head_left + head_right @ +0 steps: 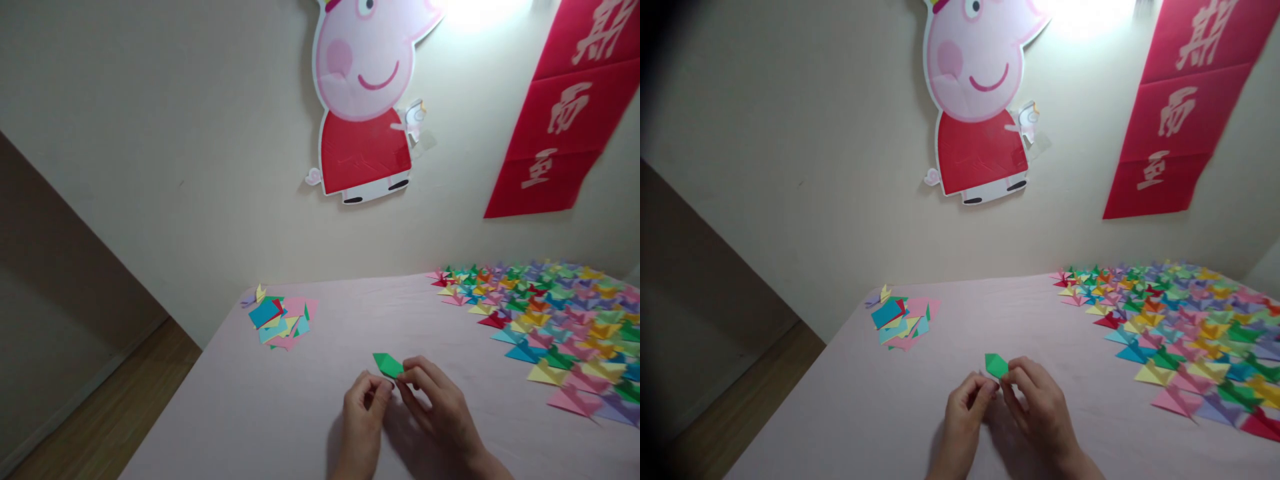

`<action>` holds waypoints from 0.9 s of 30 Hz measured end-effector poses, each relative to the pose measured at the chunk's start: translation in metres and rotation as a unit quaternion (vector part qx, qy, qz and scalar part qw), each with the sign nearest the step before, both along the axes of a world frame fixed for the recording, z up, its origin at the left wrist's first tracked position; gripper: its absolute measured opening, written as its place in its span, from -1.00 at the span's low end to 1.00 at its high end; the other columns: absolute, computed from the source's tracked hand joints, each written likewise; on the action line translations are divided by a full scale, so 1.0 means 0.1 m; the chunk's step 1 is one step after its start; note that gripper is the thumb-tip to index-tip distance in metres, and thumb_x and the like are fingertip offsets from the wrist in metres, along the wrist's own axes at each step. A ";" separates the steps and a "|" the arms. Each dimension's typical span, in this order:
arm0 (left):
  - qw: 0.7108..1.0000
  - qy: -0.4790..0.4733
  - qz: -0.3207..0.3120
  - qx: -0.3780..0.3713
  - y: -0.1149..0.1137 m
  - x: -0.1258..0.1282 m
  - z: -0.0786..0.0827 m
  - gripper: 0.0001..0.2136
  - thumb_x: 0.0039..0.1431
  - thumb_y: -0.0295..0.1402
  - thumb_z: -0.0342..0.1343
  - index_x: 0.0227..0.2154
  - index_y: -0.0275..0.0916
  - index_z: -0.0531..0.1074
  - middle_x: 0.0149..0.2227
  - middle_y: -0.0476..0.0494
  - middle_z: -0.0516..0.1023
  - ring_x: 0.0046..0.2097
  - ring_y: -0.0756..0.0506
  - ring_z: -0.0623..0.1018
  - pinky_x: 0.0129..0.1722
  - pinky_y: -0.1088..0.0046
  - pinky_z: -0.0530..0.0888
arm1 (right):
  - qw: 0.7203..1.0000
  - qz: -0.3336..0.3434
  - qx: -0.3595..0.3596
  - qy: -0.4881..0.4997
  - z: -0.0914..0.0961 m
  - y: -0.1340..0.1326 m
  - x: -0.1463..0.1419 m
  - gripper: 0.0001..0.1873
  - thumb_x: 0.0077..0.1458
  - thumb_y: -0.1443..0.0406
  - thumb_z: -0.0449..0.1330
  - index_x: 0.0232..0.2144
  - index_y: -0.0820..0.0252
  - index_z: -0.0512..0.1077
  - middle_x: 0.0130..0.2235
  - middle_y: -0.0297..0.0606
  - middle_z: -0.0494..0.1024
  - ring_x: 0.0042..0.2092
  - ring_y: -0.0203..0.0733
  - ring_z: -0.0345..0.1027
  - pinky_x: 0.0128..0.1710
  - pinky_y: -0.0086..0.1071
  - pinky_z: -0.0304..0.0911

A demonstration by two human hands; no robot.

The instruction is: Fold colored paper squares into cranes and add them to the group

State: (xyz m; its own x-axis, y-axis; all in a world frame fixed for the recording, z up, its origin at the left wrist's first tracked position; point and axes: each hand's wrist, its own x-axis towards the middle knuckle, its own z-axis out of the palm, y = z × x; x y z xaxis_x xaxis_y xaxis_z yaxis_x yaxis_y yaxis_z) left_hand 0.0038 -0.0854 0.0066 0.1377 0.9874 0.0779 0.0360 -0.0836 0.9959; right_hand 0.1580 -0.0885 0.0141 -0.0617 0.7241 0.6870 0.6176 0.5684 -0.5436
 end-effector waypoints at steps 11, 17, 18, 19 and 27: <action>0.981 0.168 0.028 0.092 0.07 -0.12 0.10 -0.74 0.24 -0.23 0.10 -0.54 -0.20 0.43 -0.44 -0.03 0.45 -0.32 -0.09 0.41 -0.32 0.43 0.29 | 0.990 -0.048 0.096 -0.095 0.01 -0.06 -0.01 -0.70 0.11 0.39 0.19 -0.12 -0.03 0.48 -0.03 -0.15 0.45 -0.05 -0.02 0.33 -0.13 -0.20 0.29; 0.937 0.275 0.009 0.213 0.08 -0.20 0.16 -0.81 0.29 -0.43 0.06 -0.43 -0.18 0.51 -0.38 -0.06 0.51 -0.27 -0.11 0.44 -0.26 0.40 0.29 | 0.989 -0.047 0.074 -0.115 -0.03 -0.02 0.10 -0.71 0.10 0.33 0.20 -0.11 -0.06 0.46 0.15 -0.17 0.36 0.10 0.10 0.24 0.01 -0.05 0.23; 0.935 0.279 0.010 0.220 0.08 -0.21 0.16 -0.81 0.29 -0.44 0.06 -0.42 -0.17 0.51 -0.37 -0.06 0.52 -0.27 -0.11 0.44 -0.26 0.39 0.29 | 0.990 -0.044 0.067 -0.117 -0.04 -0.02 0.10 -0.73 0.10 0.32 0.20 -0.12 -0.06 0.46 0.14 -0.18 0.38 0.10 0.10 0.25 0.01 -0.04 0.23; 0.934 0.279 0.012 0.224 0.09 -0.21 0.16 -0.82 0.29 -0.44 0.06 -0.41 -0.17 0.51 -0.37 -0.06 0.52 -0.27 -0.11 0.45 -0.26 0.39 0.29 | 0.990 -0.038 0.059 -0.119 -0.04 -0.02 0.10 -0.74 0.10 0.32 0.20 -0.14 -0.06 0.47 0.14 -0.18 0.39 0.10 0.09 0.25 0.02 -0.05 0.23; 0.965 0.210 -0.008 0.156 0.08 -0.18 0.20 -0.86 0.19 -0.49 0.09 -0.40 -0.17 0.52 -0.35 -0.05 0.56 -0.24 -0.11 0.49 -0.20 0.40 0.33 | 0.993 0.049 -0.104 0.013 -0.07 -0.01 0.06 -0.85 0.12 0.19 0.20 -0.24 0.03 0.48 0.08 -0.12 0.47 0.11 0.06 0.31 0.06 -0.05 0.28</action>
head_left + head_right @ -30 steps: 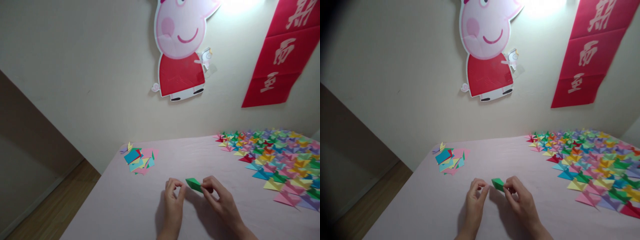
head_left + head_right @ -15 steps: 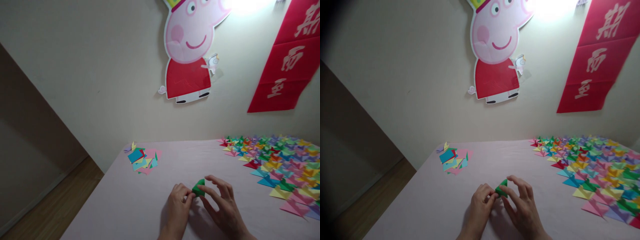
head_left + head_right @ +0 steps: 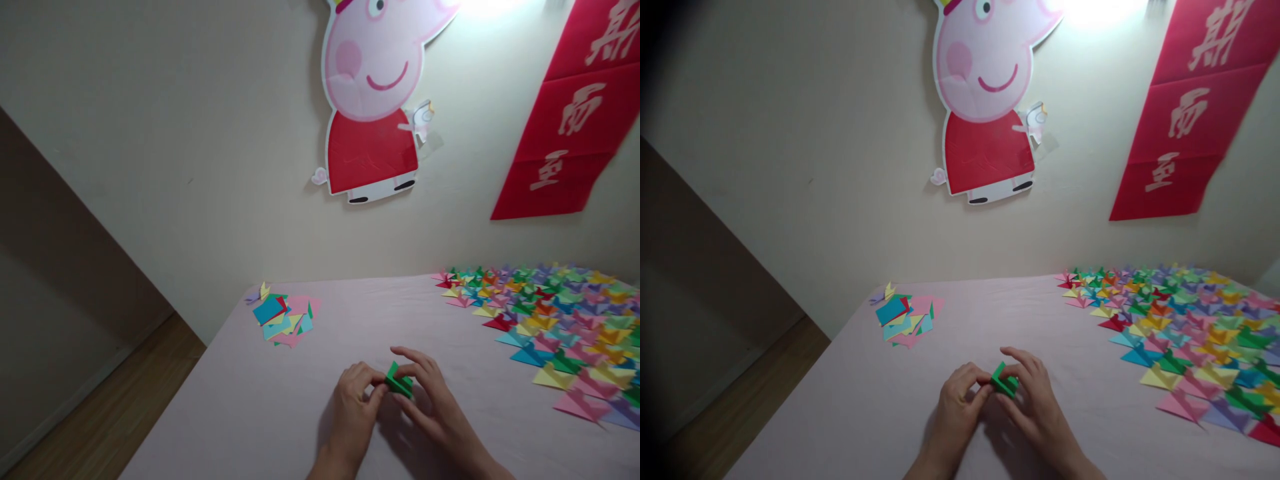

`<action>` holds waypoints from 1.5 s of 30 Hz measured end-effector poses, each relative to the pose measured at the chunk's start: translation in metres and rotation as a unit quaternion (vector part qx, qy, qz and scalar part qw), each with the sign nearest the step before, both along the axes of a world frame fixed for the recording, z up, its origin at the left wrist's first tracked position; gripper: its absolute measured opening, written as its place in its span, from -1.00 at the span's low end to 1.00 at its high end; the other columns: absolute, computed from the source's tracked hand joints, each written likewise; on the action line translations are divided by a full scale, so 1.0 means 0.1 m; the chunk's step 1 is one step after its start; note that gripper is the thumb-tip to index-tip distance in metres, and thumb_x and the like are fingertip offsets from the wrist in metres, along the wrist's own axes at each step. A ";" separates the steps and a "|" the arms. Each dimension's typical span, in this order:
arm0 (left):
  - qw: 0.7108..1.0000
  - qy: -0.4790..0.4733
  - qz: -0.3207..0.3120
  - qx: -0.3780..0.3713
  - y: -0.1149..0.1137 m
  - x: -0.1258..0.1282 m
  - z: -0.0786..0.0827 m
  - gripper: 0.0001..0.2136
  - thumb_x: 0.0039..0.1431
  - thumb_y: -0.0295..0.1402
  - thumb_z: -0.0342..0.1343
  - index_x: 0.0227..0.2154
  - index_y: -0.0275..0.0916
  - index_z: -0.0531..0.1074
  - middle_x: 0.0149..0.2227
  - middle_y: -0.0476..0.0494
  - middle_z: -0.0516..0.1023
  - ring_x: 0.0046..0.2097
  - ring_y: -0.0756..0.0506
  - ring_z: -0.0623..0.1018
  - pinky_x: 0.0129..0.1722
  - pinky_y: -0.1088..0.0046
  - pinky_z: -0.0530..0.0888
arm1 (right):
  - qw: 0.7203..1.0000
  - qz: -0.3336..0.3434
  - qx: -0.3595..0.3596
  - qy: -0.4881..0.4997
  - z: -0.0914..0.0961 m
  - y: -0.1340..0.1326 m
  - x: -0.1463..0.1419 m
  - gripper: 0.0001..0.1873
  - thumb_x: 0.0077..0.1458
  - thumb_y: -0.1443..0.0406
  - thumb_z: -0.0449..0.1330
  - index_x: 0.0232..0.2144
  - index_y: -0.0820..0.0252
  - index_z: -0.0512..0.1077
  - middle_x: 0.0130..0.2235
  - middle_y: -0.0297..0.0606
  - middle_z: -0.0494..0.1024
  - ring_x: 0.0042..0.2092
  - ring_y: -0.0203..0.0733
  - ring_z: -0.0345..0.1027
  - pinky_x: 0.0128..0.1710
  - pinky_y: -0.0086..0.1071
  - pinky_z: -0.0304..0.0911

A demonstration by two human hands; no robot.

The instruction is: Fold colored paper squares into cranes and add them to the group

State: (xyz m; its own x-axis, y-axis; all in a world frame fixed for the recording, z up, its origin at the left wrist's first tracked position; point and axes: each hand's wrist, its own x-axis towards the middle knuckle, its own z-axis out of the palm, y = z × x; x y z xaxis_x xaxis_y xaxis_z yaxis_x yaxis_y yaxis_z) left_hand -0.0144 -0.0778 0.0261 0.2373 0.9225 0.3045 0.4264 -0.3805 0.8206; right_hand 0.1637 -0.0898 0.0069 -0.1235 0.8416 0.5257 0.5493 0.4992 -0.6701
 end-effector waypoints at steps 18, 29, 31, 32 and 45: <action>0.982 -0.116 -0.002 -0.152 -0.02 0.06 -0.03 -0.82 0.17 -0.26 0.09 -0.47 -0.22 0.44 -0.44 -0.02 0.47 -0.35 -0.06 0.44 -0.33 0.49 0.34 | 0.943 0.048 -0.203 0.260 0.05 -0.01 -0.11 -0.68 0.05 0.04 0.26 -0.49 0.16 0.44 -0.44 -0.31 0.46 -0.37 -0.18 0.36 -0.37 -0.35 0.31; 0.990 -0.075 0.009 -0.121 -0.07 0.10 -0.06 -0.89 0.16 -0.29 0.14 -0.41 -0.20 0.44 -0.38 -0.01 0.50 -0.33 -0.06 0.43 -0.32 0.47 0.31 | 0.923 0.036 -0.260 0.281 0.07 -0.02 -0.15 -0.68 0.02 0.03 0.26 -0.49 0.16 0.48 -0.48 -0.29 0.50 -0.40 -0.16 0.36 -0.39 -0.33 0.28; 0.982 -0.109 -0.006 -0.154 -0.05 0.11 -0.11 -0.85 0.15 -0.24 0.16 -0.41 -0.21 0.45 -0.42 0.02 0.47 -0.36 -0.04 0.41 -0.35 0.50 0.30 | 0.891 0.043 -0.279 0.355 0.06 -0.01 -0.17 -0.68 -0.05 0.02 0.32 -0.50 0.15 0.48 -0.48 -0.30 0.49 -0.40 -0.17 0.34 -0.41 -0.33 0.26; 0.980 -0.116 -0.009 -0.161 -0.05 0.11 -0.12 -0.83 0.15 -0.23 0.16 -0.42 -0.22 0.45 -0.43 0.03 0.46 -0.37 -0.03 0.40 -0.36 0.50 0.30 | 0.879 0.042 -0.285 0.379 0.05 -0.01 -0.18 -0.67 -0.09 0.01 0.35 -0.50 0.15 0.48 -0.48 -0.31 0.49 -0.41 -0.18 0.32 -0.41 -0.34 0.25; 0.990 0.052 0.016 -0.130 -0.07 0.13 -0.08 -0.88 0.14 -0.35 0.11 -0.49 -0.21 0.41 -0.43 0.02 0.48 -0.33 -0.05 0.41 -0.31 0.47 0.26 | 0.906 0.026 -0.286 0.312 0.05 0.00 -0.18 -0.62 -0.08 -0.01 0.33 -0.55 0.19 0.46 -0.53 -0.33 0.45 -0.43 -0.20 0.28 -0.40 -0.33 0.20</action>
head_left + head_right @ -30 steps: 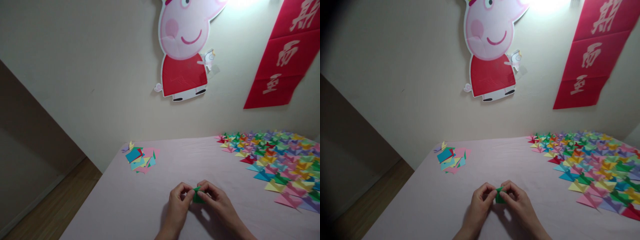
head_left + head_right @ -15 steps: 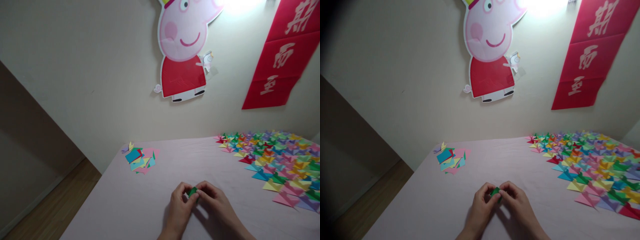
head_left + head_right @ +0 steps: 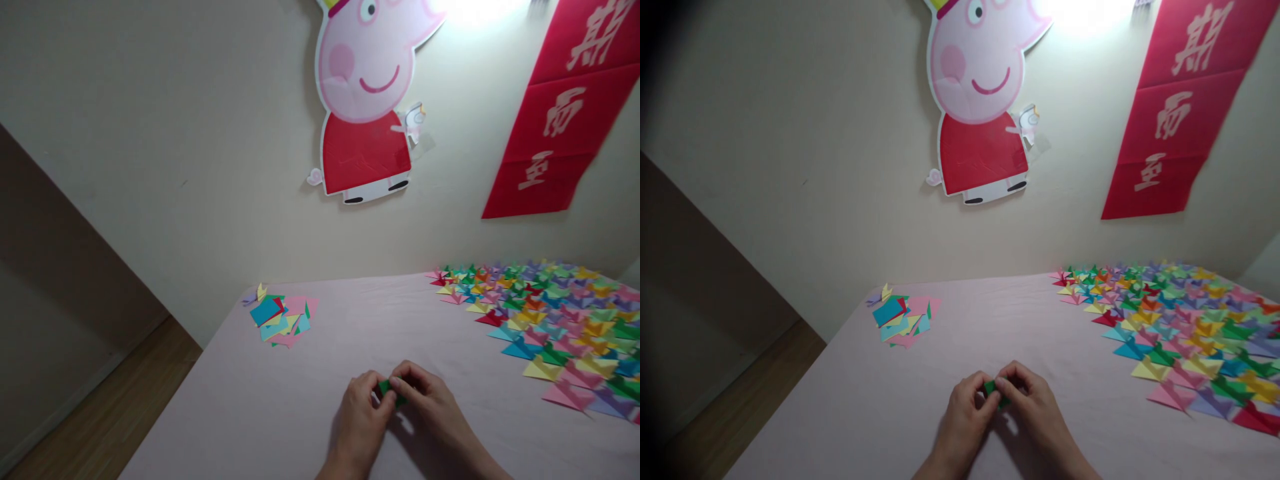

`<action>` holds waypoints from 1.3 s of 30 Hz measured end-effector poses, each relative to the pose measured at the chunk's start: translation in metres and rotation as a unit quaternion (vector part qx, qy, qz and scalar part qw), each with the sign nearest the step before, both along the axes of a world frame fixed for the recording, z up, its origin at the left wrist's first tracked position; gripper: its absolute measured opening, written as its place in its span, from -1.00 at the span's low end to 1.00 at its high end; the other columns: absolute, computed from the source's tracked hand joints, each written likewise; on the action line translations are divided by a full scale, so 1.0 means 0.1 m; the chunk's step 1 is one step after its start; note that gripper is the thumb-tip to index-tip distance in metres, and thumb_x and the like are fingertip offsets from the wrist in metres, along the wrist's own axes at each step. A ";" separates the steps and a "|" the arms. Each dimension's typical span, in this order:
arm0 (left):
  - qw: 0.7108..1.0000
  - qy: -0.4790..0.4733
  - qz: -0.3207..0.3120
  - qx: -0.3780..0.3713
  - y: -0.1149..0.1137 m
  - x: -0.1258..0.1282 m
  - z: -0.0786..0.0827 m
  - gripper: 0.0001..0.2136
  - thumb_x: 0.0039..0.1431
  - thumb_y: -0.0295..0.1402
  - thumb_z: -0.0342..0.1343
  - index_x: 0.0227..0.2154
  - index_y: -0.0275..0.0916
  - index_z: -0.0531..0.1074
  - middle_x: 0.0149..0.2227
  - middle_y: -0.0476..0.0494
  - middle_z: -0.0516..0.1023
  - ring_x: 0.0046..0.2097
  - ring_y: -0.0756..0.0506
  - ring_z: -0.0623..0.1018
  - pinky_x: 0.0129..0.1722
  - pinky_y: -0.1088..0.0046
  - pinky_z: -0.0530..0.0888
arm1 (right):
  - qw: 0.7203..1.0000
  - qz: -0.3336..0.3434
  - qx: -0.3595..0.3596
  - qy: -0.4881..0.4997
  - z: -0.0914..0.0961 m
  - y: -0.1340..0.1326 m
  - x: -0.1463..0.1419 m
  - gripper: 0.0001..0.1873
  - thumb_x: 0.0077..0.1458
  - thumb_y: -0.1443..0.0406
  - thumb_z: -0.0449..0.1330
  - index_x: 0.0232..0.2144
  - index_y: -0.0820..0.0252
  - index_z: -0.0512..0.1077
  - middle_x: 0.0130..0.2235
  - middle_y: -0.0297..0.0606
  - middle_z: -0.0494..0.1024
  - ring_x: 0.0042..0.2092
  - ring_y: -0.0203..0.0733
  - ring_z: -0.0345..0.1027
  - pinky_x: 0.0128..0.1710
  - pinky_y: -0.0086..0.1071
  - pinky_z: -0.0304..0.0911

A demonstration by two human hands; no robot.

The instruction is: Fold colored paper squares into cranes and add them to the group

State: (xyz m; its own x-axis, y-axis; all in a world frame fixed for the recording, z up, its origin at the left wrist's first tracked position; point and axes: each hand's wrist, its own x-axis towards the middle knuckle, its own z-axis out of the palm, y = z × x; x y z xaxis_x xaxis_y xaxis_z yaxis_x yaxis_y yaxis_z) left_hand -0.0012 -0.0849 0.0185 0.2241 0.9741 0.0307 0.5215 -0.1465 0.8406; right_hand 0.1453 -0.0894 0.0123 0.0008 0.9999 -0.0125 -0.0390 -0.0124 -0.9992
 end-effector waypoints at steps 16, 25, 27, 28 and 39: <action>0.897 0.250 -0.249 0.266 0.08 -0.12 0.02 -0.73 0.32 -0.22 0.05 0.04 -0.12 0.33 0.22 -0.07 0.34 0.23 -0.15 0.26 0.20 0.17 0.18 | 0.907 -0.058 0.121 -0.400 -0.21 0.28 0.33 -0.87 0.09 0.26 0.14 -0.47 0.10 0.45 -0.38 -0.23 0.51 -0.26 -0.04 0.31 -0.20 -0.17 0.19; 0.901 0.260 -0.272 0.217 0.12 -0.19 -0.06 -0.67 0.36 -0.15 -0.04 0.13 -0.06 0.26 0.31 0.00 0.22 0.31 -0.17 0.15 0.23 0.13 0.14 | 0.909 0.049 0.167 -0.378 -0.20 0.34 0.57 -0.77 0.25 0.32 -0.04 -0.38 0.09 0.37 -0.31 -0.21 0.48 -0.21 -0.08 0.31 -0.16 -0.18 0.26; 0.905 0.252 -0.275 0.203 0.12 -0.21 -0.10 -0.63 0.36 -0.16 -0.04 0.17 -0.07 0.22 0.32 -0.02 0.19 0.31 -0.18 0.14 0.24 0.12 0.14 | 0.914 0.090 0.172 -0.355 -0.17 0.31 0.69 -0.77 0.29 0.30 -0.07 -0.30 0.08 0.38 -0.25 -0.21 0.48 -0.15 -0.10 0.32 -0.09 -0.19 0.28; 0.908 0.246 -0.276 0.197 0.12 -0.21 -0.11 -0.60 0.35 -0.17 -0.03 0.21 -0.08 0.19 0.32 -0.04 0.19 0.30 -0.18 0.15 0.24 0.11 0.14 | 0.915 0.110 0.176 -0.346 -0.15 0.29 0.74 -0.79 0.30 0.28 -0.05 -0.25 0.07 0.39 -0.19 -0.20 0.48 -0.09 -0.10 0.33 -0.04 -0.20 0.27; 0.920 0.220 -0.273 0.176 0.14 -0.22 -0.05 -0.55 0.30 -0.19 0.05 0.21 -0.11 0.20 0.29 -0.06 0.24 0.23 -0.17 0.23 0.22 0.17 0.19 | 0.884 0.166 0.185 -0.395 -0.11 0.27 0.80 -0.78 0.28 0.23 0.07 -0.23 0.00 0.53 -0.13 -0.18 0.50 -0.08 -0.09 0.34 -0.05 -0.19 0.30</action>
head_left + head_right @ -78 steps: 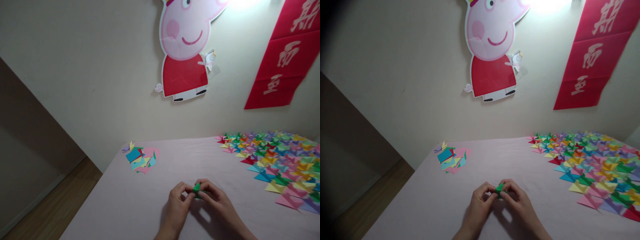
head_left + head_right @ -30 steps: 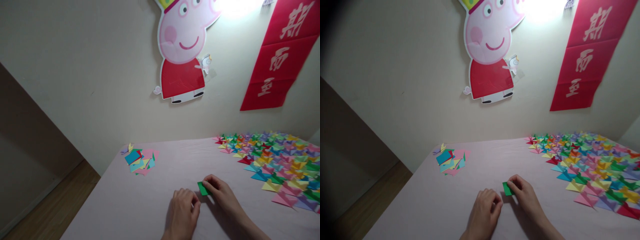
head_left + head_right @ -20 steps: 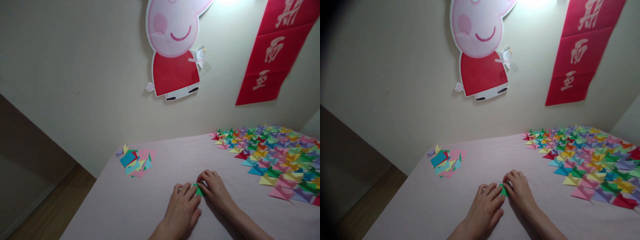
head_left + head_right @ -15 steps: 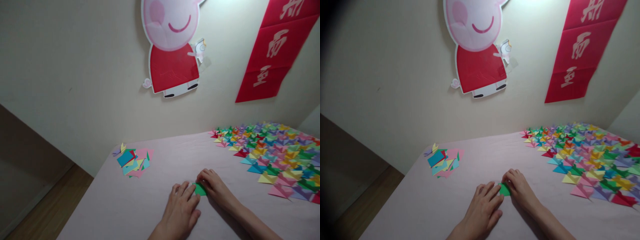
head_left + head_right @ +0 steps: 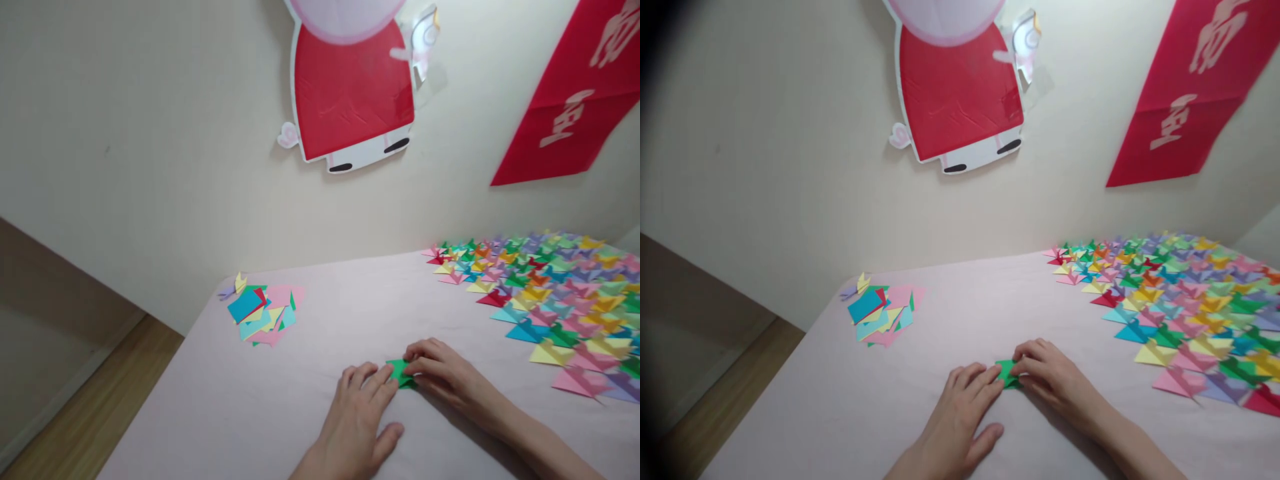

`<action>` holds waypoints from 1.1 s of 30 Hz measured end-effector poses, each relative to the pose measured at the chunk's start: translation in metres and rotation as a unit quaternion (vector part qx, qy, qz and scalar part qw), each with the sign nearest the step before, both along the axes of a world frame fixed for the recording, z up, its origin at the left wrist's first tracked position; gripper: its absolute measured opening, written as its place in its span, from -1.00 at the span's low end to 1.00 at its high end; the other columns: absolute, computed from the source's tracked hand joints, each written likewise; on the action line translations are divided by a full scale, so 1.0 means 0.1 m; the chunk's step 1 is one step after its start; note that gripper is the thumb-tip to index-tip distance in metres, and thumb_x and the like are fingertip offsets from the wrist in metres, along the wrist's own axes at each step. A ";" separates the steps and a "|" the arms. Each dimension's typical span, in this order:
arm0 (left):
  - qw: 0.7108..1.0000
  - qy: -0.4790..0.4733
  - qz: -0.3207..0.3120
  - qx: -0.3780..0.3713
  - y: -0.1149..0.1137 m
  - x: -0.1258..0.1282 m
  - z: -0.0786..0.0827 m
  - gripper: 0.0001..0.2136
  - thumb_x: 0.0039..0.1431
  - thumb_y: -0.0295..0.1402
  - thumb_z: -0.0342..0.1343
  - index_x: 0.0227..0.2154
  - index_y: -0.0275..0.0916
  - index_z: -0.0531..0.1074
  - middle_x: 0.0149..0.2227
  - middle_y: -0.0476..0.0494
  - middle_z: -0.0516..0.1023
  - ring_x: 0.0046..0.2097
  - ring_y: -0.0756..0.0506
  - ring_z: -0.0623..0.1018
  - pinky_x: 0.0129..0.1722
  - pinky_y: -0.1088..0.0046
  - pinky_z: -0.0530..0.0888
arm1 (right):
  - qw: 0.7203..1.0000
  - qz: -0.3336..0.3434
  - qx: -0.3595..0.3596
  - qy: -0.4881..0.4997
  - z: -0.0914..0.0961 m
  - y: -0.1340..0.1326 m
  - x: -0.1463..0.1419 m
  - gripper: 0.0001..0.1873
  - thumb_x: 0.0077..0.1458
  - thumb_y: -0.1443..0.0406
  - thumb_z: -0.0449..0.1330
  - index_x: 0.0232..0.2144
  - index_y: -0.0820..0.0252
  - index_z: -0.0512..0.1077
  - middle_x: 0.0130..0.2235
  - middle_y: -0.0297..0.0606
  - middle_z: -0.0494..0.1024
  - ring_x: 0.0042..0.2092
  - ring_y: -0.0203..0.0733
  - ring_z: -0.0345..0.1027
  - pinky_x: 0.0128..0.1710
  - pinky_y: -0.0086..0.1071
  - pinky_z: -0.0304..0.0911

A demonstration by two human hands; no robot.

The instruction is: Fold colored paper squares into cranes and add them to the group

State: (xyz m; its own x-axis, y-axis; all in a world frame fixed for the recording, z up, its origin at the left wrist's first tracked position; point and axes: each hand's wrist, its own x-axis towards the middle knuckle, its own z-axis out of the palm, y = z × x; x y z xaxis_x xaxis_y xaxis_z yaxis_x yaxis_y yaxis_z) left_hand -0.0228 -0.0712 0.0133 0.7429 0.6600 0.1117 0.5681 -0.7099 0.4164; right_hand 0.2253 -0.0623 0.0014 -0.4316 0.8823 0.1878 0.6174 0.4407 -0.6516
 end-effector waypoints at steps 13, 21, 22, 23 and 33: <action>1.000 0.007 -0.001 0.001 -0.01 0.03 -0.03 -0.64 0.28 -0.15 0.08 0.07 -0.15 0.31 0.26 -0.07 0.29 0.17 -0.18 0.26 0.19 0.19 0.21 | 0.997 -0.063 -0.033 0.008 0.01 0.07 -0.16 -0.81 0.21 0.26 0.12 -0.46 0.10 0.41 -0.24 -0.24 0.49 -0.15 -0.09 0.29 -0.11 -0.21 0.24; 0.999 0.019 -0.008 0.025 0.00 0.02 -0.01 -0.65 0.29 -0.14 0.06 0.07 -0.14 0.32 0.27 -0.04 0.27 0.17 -0.17 0.27 0.18 0.21 0.23 | 0.996 -0.088 -0.002 -0.023 -0.05 0.09 -0.23 -0.84 0.20 0.29 0.11 -0.44 0.10 0.39 -0.28 -0.23 0.49 -0.21 -0.10 0.28 -0.17 -0.19 0.22; 0.999 0.020 -0.010 0.027 0.00 0.02 -0.01 -0.65 0.29 -0.14 0.06 0.07 -0.15 0.32 0.27 -0.05 0.27 0.17 -0.18 0.27 0.18 0.22 0.23 | 0.996 -0.089 0.001 -0.026 -0.05 0.09 -0.23 -0.85 0.19 0.29 0.11 -0.44 0.10 0.39 -0.28 -0.23 0.48 -0.21 -0.10 0.28 -0.17 -0.19 0.21; 0.999 0.024 -0.012 0.029 0.00 0.02 0.00 -0.65 0.30 -0.14 0.06 0.07 -0.16 0.33 0.27 -0.07 0.28 0.17 -0.18 0.28 0.17 0.21 0.23 | 0.996 -0.090 0.003 -0.029 -0.06 0.08 -0.24 -0.87 0.18 0.30 0.12 -0.43 0.10 0.39 -0.28 -0.23 0.48 -0.21 -0.09 0.28 -0.18 -0.19 0.21; 0.997 0.044 -0.025 0.055 0.01 0.08 -0.01 -0.54 0.33 -0.09 -0.01 0.20 -0.17 0.23 0.27 -0.12 0.27 0.20 -0.22 0.27 0.19 0.18 0.21 | 0.994 -0.102 0.000 -0.025 -0.05 0.07 -0.25 -0.88 0.16 0.31 0.13 -0.43 0.10 0.41 -0.26 -0.21 0.49 -0.19 -0.08 0.28 -0.17 -0.17 0.22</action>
